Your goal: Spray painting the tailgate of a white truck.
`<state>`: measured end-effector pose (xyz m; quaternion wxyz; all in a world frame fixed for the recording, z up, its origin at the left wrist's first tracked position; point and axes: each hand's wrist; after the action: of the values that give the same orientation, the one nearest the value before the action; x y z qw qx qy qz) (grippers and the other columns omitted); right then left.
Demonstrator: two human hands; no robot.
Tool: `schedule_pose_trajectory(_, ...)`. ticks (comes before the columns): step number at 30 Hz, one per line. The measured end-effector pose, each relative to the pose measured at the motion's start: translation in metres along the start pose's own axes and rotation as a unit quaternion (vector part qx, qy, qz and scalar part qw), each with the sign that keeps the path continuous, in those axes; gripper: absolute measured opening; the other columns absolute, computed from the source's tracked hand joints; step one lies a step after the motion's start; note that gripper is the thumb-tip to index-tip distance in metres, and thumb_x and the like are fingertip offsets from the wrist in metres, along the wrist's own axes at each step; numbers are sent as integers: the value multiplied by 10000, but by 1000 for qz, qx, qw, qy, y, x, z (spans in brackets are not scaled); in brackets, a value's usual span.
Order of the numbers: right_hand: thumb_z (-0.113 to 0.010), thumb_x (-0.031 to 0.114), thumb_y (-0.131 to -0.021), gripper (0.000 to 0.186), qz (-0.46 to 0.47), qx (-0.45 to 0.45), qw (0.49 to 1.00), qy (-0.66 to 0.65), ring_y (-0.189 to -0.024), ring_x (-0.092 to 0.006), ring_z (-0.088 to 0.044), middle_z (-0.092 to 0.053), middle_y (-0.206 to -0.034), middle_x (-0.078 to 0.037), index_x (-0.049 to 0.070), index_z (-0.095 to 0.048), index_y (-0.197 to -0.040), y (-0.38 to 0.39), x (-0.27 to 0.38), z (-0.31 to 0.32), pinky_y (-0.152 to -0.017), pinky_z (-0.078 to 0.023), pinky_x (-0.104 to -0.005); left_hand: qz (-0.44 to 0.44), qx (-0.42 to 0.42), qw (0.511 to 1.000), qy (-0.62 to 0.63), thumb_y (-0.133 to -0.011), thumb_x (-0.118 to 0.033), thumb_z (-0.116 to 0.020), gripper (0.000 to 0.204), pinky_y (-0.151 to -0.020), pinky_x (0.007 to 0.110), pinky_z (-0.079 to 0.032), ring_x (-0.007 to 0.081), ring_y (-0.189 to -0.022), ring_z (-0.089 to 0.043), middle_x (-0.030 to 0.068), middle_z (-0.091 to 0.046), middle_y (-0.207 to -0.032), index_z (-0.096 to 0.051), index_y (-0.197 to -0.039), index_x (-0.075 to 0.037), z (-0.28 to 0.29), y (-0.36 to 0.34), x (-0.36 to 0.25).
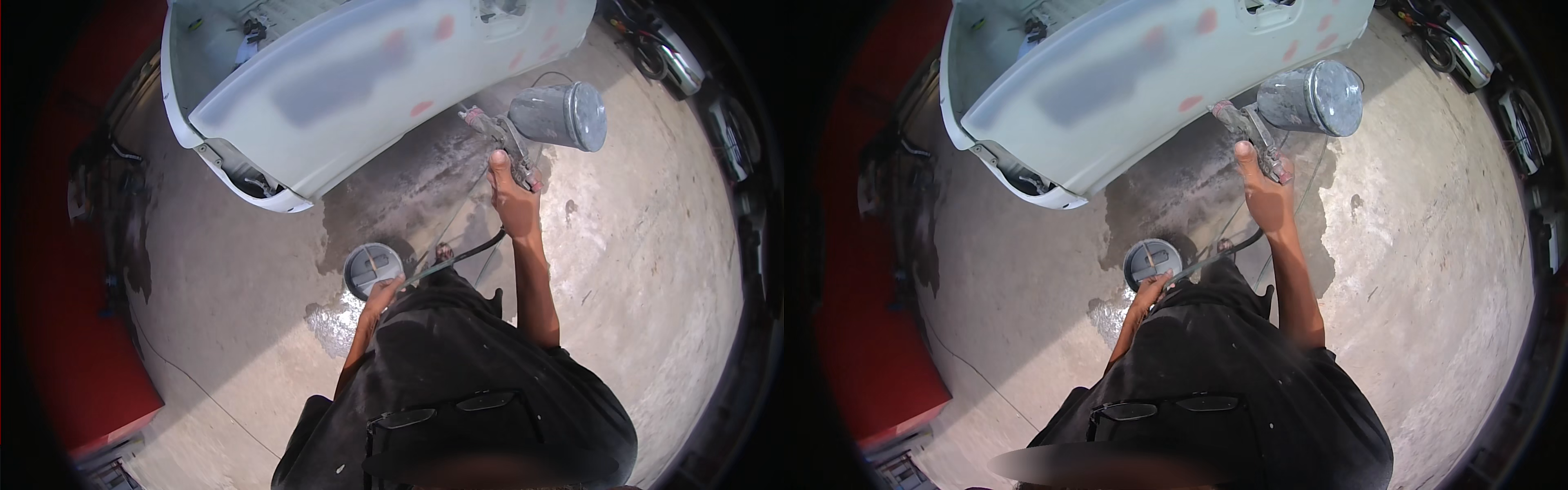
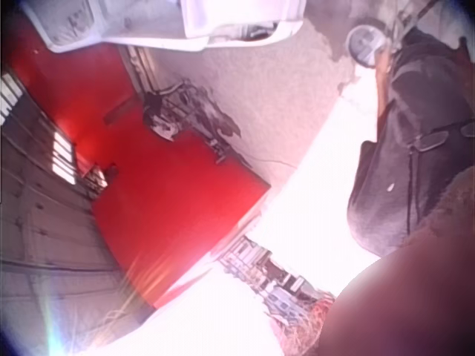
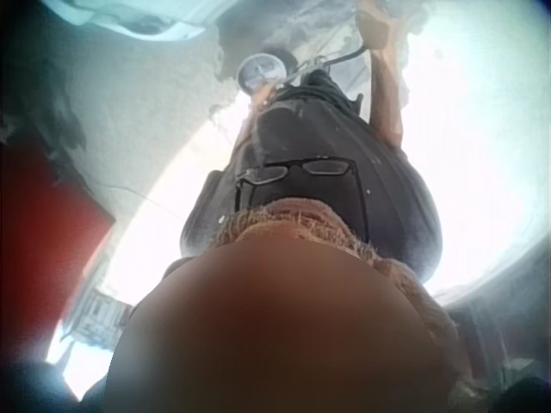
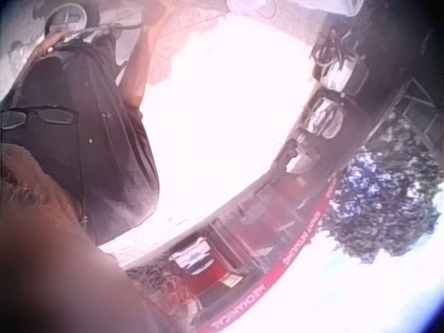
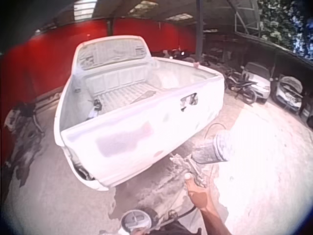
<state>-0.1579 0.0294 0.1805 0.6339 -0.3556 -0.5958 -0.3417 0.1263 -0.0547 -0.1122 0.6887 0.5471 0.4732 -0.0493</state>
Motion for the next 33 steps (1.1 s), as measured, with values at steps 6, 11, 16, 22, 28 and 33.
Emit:
schedule_pose_trajectory(6, -693, 405, -982, 395, 27, 109, 994, -6, -716, -52, -407, -493, -766, 72, 16, -679, -1053, -13, 2, 8, -623, -349, -247, 10, 2, 1000, 10, -943, -541, -682, 485, -485, 255, -231, 50, -484, -346, -71, -470, -567, -725, -803, -79, -13, -2, -14)
schedule_pose_trajectory(11, -719, 492, -944, 416, 3, -30, 999, -19, -645, -47, -459, -531, -721, 55, 84, -645, -898, -43, -7, 20, -561, -354, -229, 2, 10, 999, 37, -947, -543, -676, 486, -475, 242, -242, 39, -478, -357, -69, -487, -567, -727, -829, -75, -20, -8, -22)
schedule_pose_trajectory(16, -744, 517, -914, 430, -11, -93, 995, -34, -518, -36, -421, -528, -659, 60, 108, -627, -848, -72, -6, 36, -460, -298, -219, -11, 12, 999, 41, -942, -541, -682, 490, -459, 242, -207, 39, -445, -331, -74, -439, -527, -735, -865, -60, -28, -7, -38)
schedule_pose_trajectory(22, -718, 541, -922, 423, -12, -151, 988, -30, -412, -29, -365, -449, -579, 82, 168, -595, -764, -91, -12, 45, -390, -277, -214, -14, 23, 998, 54, -951, -530, -675, 496, -458, 243, -209, 36, -449, -335, -68, -446, -534, -717, -842, -48, -34, -8, -50)
schedule_pose_trajectory(28, -729, 520, -922, 412, -16, -75, 996, -40, -439, -26, -380, -472, -606, 74, 157, -593, -785, -79, -10, 39, -413, -280, -203, -3, 21, 999, 45, -953, -524, -677, 505, -455, 244, -215, 39, -449, -341, -61, -461, -537, -728, -868, -29, -31, -12, -44)
schedule_pose_trajectory(33, -722, 450, -949, 372, 53, 59, 997, -14, -527, -15, -394, -478, -658, 83, 111, -611, -845, -59, 0, 25, -472, -298, -205, 33, 18, 999, 27, -944, -510, -699, 497, -460, 243, -230, 44, -451, -354, -54, -467, -535, -738, -875, -19, -31, -6, -54)
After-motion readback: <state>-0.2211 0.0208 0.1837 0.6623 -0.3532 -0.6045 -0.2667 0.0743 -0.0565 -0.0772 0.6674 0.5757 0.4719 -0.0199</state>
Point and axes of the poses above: each hand's wrist, its own y-axis away from the middle knuckle, its own z-axis out of the back of the hand, x = y × z
